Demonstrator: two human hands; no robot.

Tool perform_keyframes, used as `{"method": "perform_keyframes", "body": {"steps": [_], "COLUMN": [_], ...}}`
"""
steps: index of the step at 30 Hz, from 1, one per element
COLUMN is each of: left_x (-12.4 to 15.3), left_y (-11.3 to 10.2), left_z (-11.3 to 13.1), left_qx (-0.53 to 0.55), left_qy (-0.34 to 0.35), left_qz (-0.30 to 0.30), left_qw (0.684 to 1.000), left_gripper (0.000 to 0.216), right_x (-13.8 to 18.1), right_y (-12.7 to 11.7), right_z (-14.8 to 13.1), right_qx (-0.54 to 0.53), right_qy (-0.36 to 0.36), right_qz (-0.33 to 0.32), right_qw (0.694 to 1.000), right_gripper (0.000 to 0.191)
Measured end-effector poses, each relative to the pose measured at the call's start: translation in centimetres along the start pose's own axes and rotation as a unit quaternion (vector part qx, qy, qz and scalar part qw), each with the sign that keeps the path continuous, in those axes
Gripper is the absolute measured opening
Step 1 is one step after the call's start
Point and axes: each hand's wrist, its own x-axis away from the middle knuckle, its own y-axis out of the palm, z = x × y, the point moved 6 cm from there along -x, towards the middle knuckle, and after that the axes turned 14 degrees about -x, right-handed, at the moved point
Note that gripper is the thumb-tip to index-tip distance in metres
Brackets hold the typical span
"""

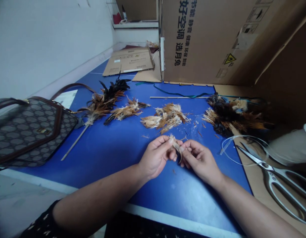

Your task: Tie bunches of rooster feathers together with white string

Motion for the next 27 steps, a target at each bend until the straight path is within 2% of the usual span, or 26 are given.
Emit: {"method": "perform_keyframes", "body": {"steps": [9, 16, 27], "left_x": [0.2, 0.1, 0.1], "left_y": [0.3, 0.2, -0.6], "left_z": [0.0, -0.4, -0.8], "left_qx": [0.015, -0.005, -0.113], "left_qy": [-0.001, 0.004, -0.005], "left_qz": [-0.014, -0.009, 0.025], "left_qw": [1.0, 1.0, 0.993], "left_gripper": [0.036, 0.034, 0.035], "right_x": [0.3, 0.2, 0.1], "right_y": [0.6, -1.0, -0.4], "right_z": [0.2, -0.4, -0.9], "right_qx": [0.011, 0.024, 0.035], "right_qy": [0.019, -0.028, -0.03], "right_qz": [-0.026, 0.038, 0.058], "right_qw": [0.999, 0.999, 0.997], "right_gripper": [0.033, 0.029, 0.032]}}
